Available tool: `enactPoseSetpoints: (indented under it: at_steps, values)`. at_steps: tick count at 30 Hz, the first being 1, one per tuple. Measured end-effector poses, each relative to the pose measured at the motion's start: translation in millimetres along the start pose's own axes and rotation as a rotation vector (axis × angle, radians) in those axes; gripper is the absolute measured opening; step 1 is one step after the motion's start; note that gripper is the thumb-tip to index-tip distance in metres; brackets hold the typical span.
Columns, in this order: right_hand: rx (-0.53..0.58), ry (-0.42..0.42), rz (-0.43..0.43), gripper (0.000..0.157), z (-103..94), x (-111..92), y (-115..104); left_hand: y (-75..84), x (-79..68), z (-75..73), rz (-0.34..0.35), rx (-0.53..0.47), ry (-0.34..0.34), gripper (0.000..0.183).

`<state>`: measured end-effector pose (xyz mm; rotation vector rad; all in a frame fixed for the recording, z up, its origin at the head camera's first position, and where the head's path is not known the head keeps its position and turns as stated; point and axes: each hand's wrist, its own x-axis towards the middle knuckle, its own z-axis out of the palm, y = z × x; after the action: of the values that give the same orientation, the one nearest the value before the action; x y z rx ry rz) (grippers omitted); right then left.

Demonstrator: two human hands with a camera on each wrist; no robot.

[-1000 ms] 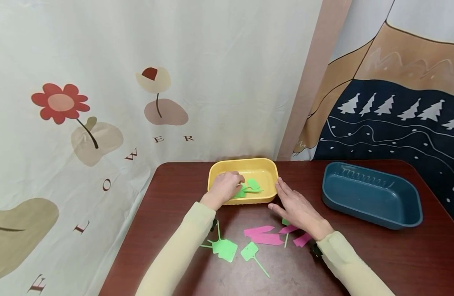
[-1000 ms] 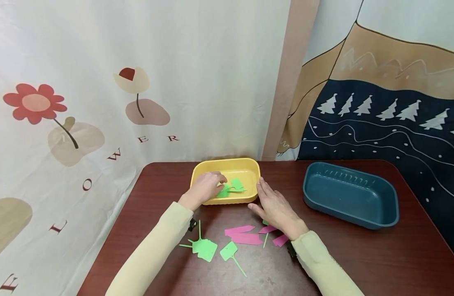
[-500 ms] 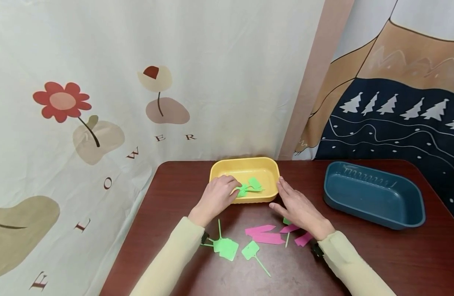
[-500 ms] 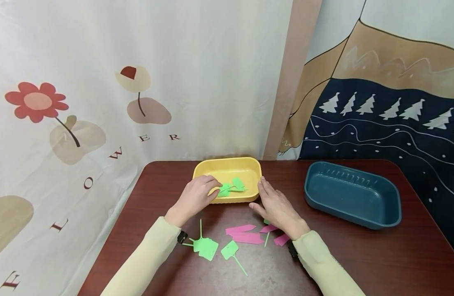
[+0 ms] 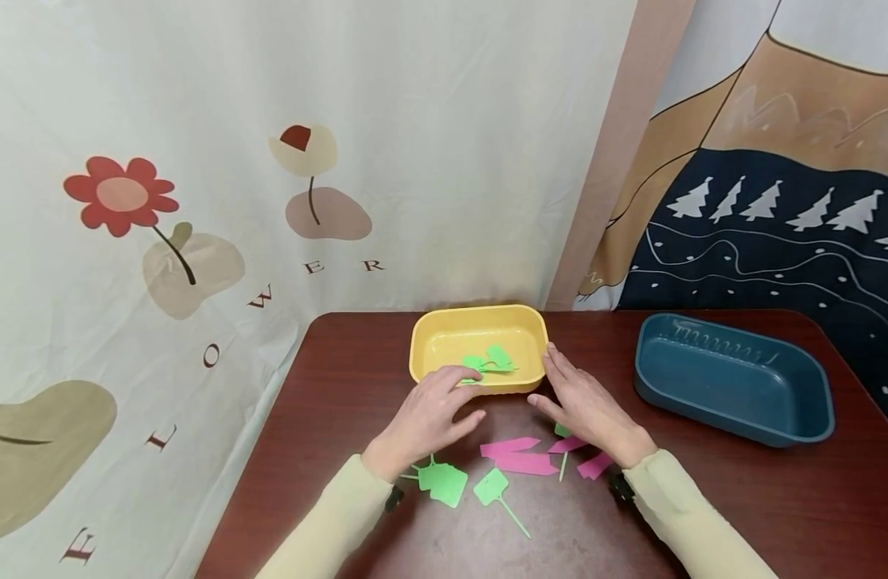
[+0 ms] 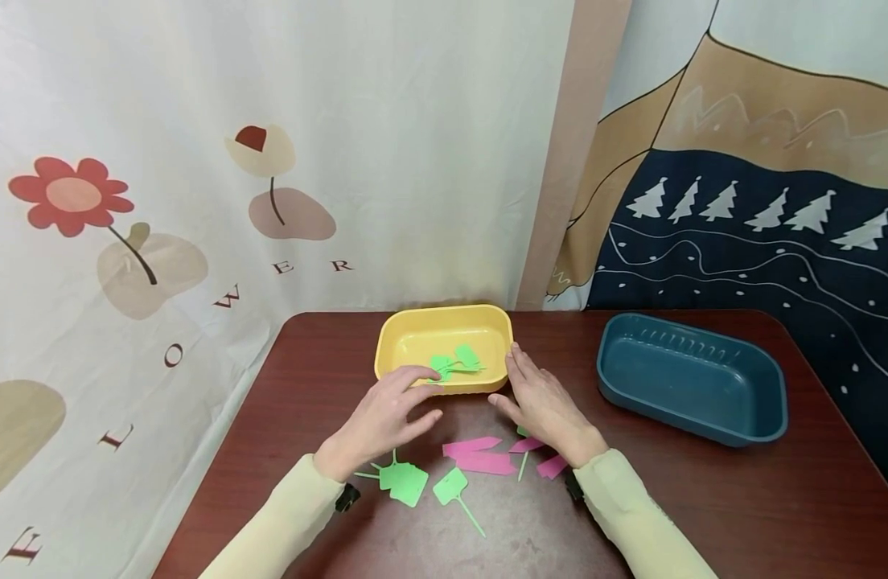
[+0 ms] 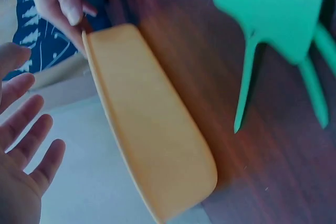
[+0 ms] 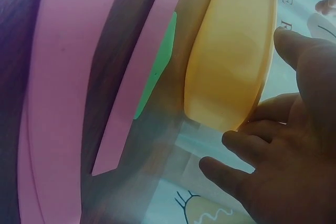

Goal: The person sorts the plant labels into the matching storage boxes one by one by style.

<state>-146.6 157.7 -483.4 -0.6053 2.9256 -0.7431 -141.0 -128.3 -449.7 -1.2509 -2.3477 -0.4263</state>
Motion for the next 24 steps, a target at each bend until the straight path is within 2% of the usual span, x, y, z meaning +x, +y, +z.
enactPoseSetpoints:
  at_steps: [7,13,17,21,24]
  values:
    - [-0.007,0.004,-0.01,0.087,-0.4,0.4,0.6,17.8,-12.2,8.7,0.094,-0.051,-0.115,0.036]
    - [-0.007,0.0,-0.001,0.087,-0.6,-0.2,0.0,28.8,-20.6,15.9,0.183,-0.01,-0.209,0.042]
    - [-0.017,0.005,-0.006,0.087,-0.6,-0.7,-0.1,36.5,-24.1,17.9,0.226,-0.034,-0.294,0.045]
    - [-0.019,0.006,-0.008,0.087,-0.6,-1.1,0.0,46.3,-25.9,21.3,0.279,-0.028,-0.392,0.042]
    - [-0.016,0.008,-0.01,0.087,-0.3,-1.3,0.0,53.6,-27.2,25.0,0.324,-0.016,-0.442,0.038]
